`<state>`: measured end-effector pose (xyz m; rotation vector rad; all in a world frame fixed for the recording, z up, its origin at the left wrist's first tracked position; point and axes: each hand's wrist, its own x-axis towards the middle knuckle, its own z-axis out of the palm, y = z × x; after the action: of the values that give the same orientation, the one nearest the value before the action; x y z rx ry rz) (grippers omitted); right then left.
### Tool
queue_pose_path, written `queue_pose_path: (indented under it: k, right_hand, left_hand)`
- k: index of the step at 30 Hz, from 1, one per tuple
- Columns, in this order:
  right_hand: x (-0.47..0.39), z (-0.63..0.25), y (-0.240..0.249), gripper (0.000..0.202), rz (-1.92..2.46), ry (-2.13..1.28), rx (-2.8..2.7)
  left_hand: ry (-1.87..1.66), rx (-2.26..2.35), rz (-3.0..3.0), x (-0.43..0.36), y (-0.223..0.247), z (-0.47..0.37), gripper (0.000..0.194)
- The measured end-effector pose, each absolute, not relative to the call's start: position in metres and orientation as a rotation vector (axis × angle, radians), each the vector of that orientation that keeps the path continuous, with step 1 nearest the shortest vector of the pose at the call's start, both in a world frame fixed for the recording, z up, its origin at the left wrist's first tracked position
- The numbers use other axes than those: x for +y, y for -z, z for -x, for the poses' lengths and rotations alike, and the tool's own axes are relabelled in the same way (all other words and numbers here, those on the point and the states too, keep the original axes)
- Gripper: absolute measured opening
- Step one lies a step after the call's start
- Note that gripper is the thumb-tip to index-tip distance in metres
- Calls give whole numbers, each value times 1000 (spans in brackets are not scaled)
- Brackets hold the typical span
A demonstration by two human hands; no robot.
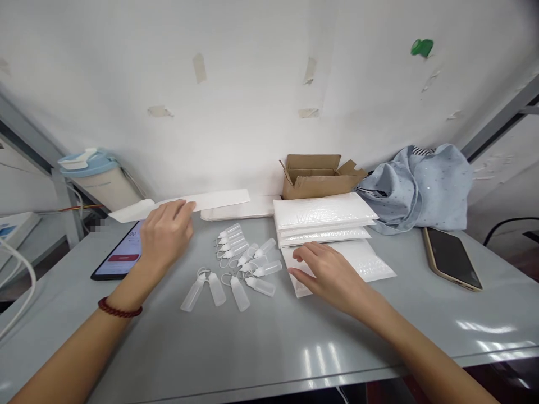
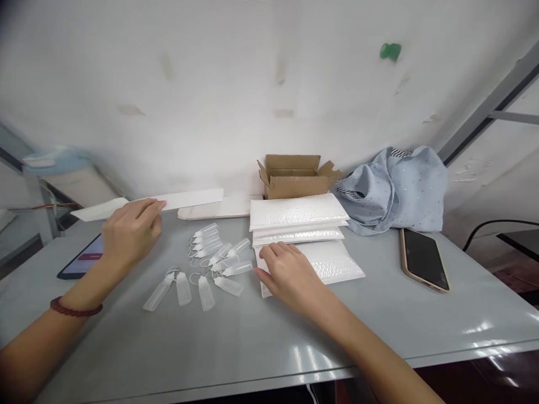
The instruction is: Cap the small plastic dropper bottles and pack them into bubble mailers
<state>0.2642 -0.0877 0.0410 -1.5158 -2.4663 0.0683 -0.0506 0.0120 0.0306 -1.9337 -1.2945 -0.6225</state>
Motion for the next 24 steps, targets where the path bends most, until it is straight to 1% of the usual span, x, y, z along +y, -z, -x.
queue_pose_path:
  k: [1, 2, 5, 6, 7, 9, 11, 14, 17, 21, 24]
  right_hand:
    - [-87, -263, -38, 14, 1472, -67, -2412]
    - [-88, -263, -37, 25, 1416, -56, -2344]
    - [-92, -259, -38, 76, 1154, 89, -2167]
    - [-95, -257, -40, 90, 1061, 149, -2159]
    - [-98, -255, -42, 97, 985, 198, -2187]
    - [-106, -250, -46, 97, 964, 198, -2325]
    - [-112, -246, -45, 95, 1019, 118, -2443]
    - [-115, -242, -39, 90, 1188, -36, -2529]
    - [-113, -241, -34, 81, 1363, -146, -2521]
    - [-108, -243, -33, 74, 1390, -227, -2486]
    - [-103, -245, -32, 76, 1385, -134, -2430]
  left_hand:
    - [688, -1234, 1918, 9, -28, 51, 27]
    - [749, -1147, 1927, 6, -27, 51, 26]
    - [861, -798, 2056, -5, -27, 39, 25]
    - [879, -683, 2095, -10, -27, 33, 27]
    - [895, -608, 2135, -15, -27, 26, 28]
    - [902, -485, 2278, -29, -27, 12, 31]
    - [893, -451, 2515, -45, -24, -1, 34]
    - [887, -473, 2943, -67, -18, -17, 38]
    - [803, -473, 3200, -82, -12, -26, 41]
    - [700, -485, 3223, -85, -6, -26, 40]
    - [725, -652, 3060, -76, -8, -21, 31]
